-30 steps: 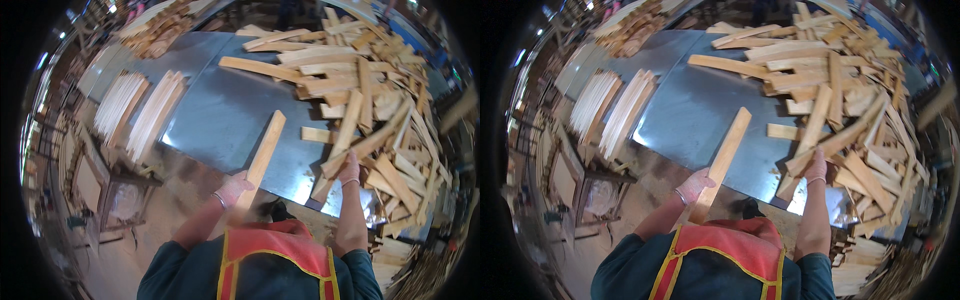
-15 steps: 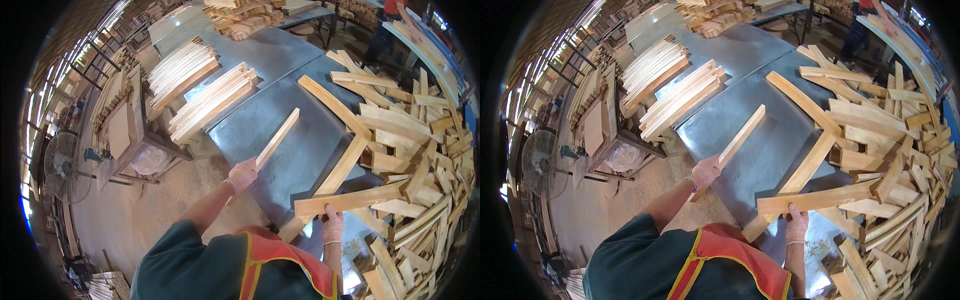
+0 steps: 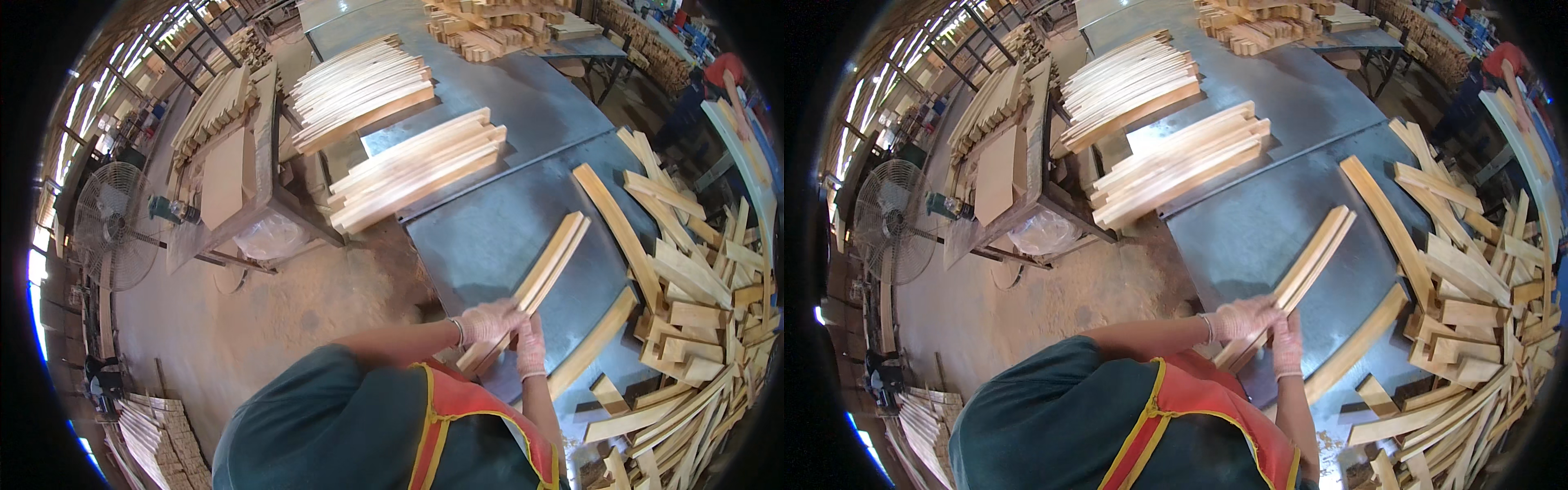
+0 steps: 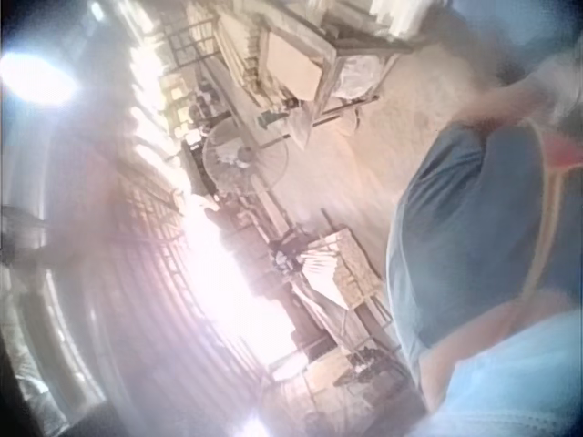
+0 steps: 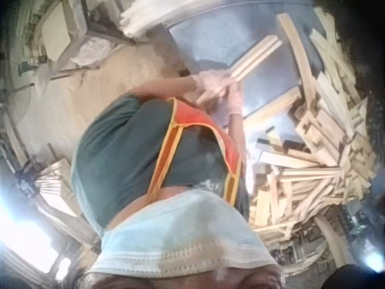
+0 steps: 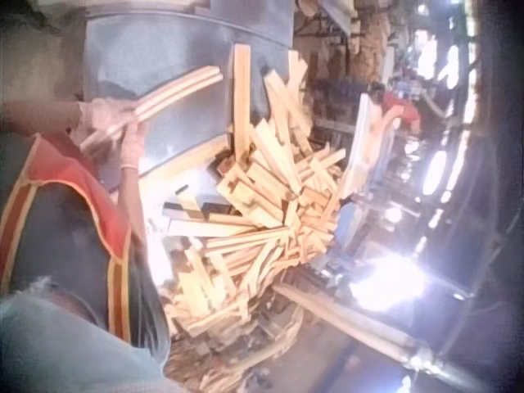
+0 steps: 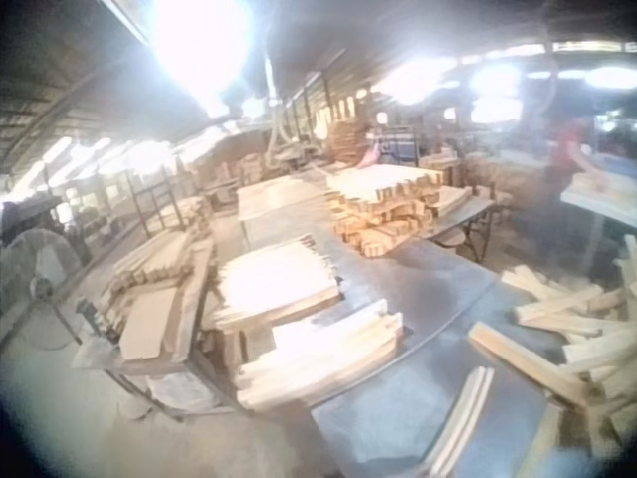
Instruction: The person repeatedly picks up thin wooden planks from a large pile on a metal table and stacks them neatly in a growing pile. The hands handle the planks one at a time, aligning them before placing them on the stack.
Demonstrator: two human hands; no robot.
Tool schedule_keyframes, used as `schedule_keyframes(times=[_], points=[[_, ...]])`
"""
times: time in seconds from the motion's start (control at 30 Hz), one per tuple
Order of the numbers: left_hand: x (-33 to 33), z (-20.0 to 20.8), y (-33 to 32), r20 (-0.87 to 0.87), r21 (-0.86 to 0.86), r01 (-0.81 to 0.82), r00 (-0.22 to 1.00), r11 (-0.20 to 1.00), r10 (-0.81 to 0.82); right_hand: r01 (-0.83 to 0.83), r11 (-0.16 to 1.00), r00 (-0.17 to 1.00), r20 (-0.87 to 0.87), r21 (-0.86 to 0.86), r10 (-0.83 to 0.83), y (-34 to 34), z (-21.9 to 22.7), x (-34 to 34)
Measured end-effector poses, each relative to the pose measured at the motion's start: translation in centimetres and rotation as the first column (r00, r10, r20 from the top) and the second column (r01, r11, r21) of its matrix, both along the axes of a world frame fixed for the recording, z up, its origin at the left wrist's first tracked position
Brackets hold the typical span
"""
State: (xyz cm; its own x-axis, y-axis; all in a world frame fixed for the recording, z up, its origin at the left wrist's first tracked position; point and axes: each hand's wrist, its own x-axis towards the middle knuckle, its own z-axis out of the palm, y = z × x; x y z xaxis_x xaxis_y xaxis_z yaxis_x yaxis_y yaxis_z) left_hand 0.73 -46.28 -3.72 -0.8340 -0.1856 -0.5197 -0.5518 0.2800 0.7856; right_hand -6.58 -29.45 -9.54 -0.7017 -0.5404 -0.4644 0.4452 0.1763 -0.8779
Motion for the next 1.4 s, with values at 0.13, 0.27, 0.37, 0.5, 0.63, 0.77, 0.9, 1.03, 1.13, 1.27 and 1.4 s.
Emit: schedule_keyframes(times=[0.13, 0.27, 0.37, 0.5, 0.63, 0.77, 0.9, 1.03, 1.13, 1.27, 1.4], points=[[4.3, -1.7, -8.1, -0.096, -0.462, 0.327, 0.906, 0.825, -0.413, 0.048, 0.849, 0.916, -0.363, 0.527, 0.173, -6.1, -2.0, -2.1], [7.5, -0.1, -23.9, -0.065, -0.909, 0.013, 0.983, 0.417, -0.172, 0.079, 0.877, 0.941, -0.325, 0.474, 0.091, -7.6, -2.3, -2.4], [9.5, 0.0, -31.2, 0.050, -0.961, 0.099, 0.981, 0.259, -0.190, 0.102, 0.908, 0.970, -0.245, 0.406, 0.000, -11.2, -0.4, -1.5], [9.3, -2.8, -33.0, 0.024, -0.999, 0.043, 0.895, 0.032, -0.445, 0.029, 0.910, 0.987, -0.154, 0.414, 0.039, -16.3, -0.8, -1.5], [8.1, -1.0, -31.3, 0.075, -0.965, 0.196, 0.839, 0.171, -0.540, 0.026, 0.899, 0.976, -0.207, 0.438, 0.072, -21.0, 0.1, -1.2], [7.1, 1.0, -30.7, -0.149, -0.909, 0.083, 0.852, 0.410, -0.502, 0.015, 0.927, 0.994, -0.110, 0.375, 0.028, -25.0, 0.3, -2.1], [8.3, 3.7, -32.6, -0.236, -0.770, -0.113, 0.965, 0.628, -0.116, -0.057, 0.947, 0.988, -0.118, 0.317, 0.099, -29.5, 0.4, -1.2], [7.0, 6.7, -40.3, -0.115, -0.634, -0.183, 0.983, 0.752, 0.142, -0.272, 0.942, 0.938, -0.166, 0.198, 0.306, -36.2, -1.2, -0.3], [5.8, 5.8, -46.3, -0.216, -0.632, -0.337, 0.942, 0.698, 0.259, -0.472, 0.875, 0.874, -0.075, 0.107, 0.481, -38.2, -4.4, -1.7], [5.1, 2.9, -55.3, -0.298, -0.872, -0.246, 0.953, 0.422, -0.060, -0.409, 0.909, 0.911, -0.024, 0.080, 0.412, -33.8, -1.0, -4.3], [5.7, 1.2, -61.3, -0.259, -0.854, -0.181, 0.961, 0.487, -0.096, 0.205, 0.944, 0.975, -0.138, 0.258, -0.174, -22.8, -2.1, -4.4]])
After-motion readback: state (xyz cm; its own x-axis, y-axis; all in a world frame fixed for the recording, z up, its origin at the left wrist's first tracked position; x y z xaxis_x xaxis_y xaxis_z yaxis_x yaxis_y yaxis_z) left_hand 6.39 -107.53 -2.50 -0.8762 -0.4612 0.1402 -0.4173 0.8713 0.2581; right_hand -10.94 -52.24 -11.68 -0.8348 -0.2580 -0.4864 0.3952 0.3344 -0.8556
